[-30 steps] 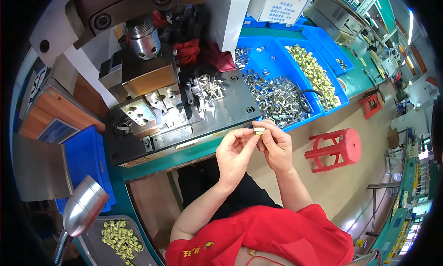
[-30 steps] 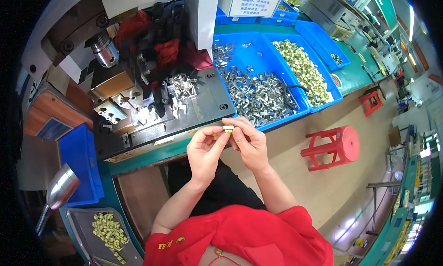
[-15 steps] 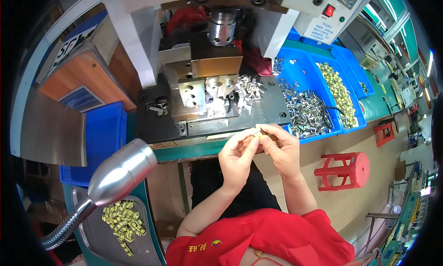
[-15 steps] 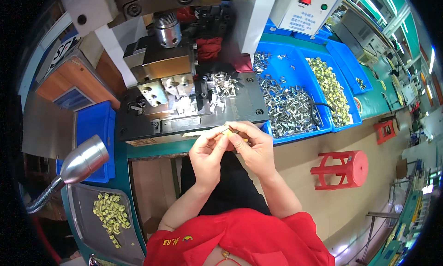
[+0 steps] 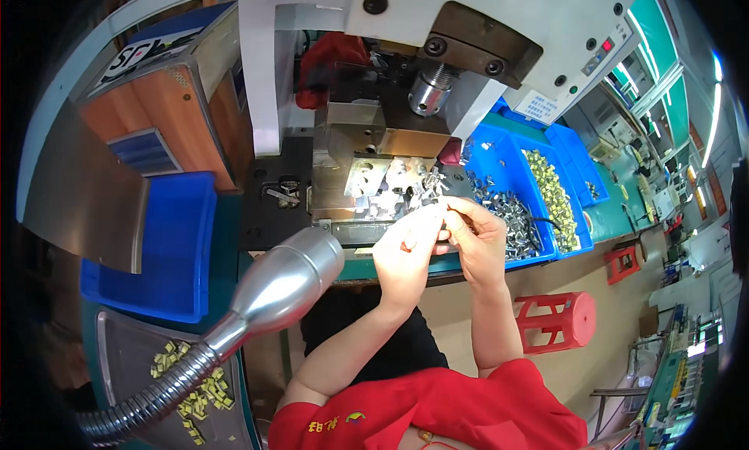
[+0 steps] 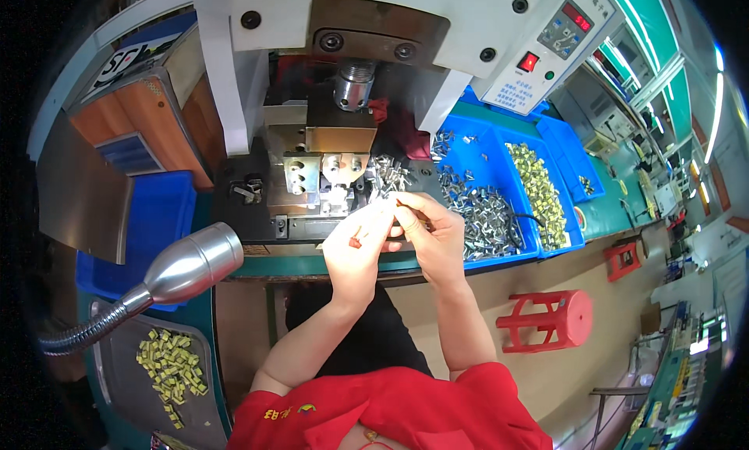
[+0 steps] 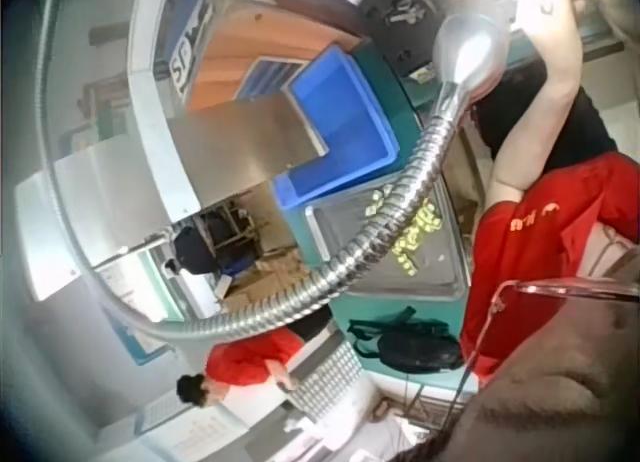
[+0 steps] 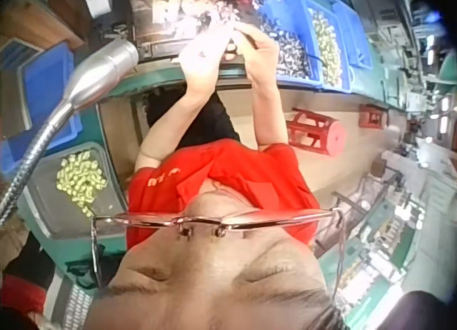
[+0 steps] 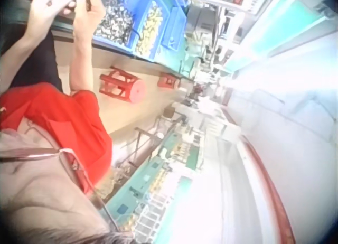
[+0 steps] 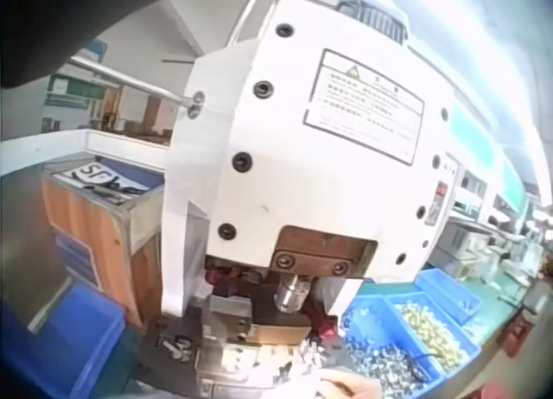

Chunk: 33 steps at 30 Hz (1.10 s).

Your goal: Operating a press machine to insert or assemble small electronic components into a housing.

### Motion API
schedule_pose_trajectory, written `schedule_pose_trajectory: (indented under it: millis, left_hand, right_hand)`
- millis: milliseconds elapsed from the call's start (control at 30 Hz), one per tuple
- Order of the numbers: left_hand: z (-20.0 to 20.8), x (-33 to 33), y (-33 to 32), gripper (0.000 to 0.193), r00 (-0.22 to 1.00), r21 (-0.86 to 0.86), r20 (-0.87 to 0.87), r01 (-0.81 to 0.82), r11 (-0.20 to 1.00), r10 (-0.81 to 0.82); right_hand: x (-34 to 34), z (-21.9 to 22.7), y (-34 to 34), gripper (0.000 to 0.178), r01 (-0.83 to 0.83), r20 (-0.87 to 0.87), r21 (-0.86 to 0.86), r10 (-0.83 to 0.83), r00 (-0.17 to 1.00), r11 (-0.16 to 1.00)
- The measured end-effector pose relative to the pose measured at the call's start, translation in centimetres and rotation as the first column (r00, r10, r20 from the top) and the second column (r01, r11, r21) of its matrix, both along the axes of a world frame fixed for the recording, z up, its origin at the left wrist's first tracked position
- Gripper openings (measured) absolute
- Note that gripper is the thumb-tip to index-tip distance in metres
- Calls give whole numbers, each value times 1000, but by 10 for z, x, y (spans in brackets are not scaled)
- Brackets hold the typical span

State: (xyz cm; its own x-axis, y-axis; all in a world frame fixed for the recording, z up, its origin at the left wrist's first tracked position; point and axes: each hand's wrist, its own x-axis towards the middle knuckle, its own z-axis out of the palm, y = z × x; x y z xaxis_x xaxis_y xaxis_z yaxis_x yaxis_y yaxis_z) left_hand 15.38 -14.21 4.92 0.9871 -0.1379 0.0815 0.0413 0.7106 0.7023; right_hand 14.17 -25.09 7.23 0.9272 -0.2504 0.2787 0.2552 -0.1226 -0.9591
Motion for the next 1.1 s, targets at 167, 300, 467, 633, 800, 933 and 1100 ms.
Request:
schedule_pose_trajectory:
  millis: [167, 300, 467, 633, 800, 933, 1100]
  left_hand:
    - [1, 2, -2, 23, 1000, -12, -11, 0, 1000, 0]
    - [1, 3, -4, 23, 1000, -5, -18, -5, 1000, 5]
    - [-5, 4, -5, 22, 999, 7, 11, -36, 999, 36]
    - [-4, 4, -2, 22, 999, 46, 16, -52, 998, 52]
    - [-2, 3, -2, 23, 998, 46, 34, -55, 997, 53]
    - [-4, 4, -2, 23, 999, 50, 28, -48, 998, 47]
    - [-3, 3, -2, 23, 998, 68, 29, -59, 996, 58]
  right_hand:
    - [3, 1, -1, 18, 2, -17, 56, -1, 1000, 998]
    - [5, -4, -4, 18, 6, -9, 54, -6, 1000, 999]
    - [5, -2, -2, 20, -36, -14, 114, 38, 999, 993]
    - [5, -6, -1, 21, -55, -18, 190, 59, 998, 980]
    - [6, -7, -3, 23, -90, -19, 264, 98, 995, 960]
    - [6, -5, 0, 22, -24, -43, 248, 36, 998, 968]
    - [6, -9, -4, 22, -61, -15, 267, 68, 998, 962]
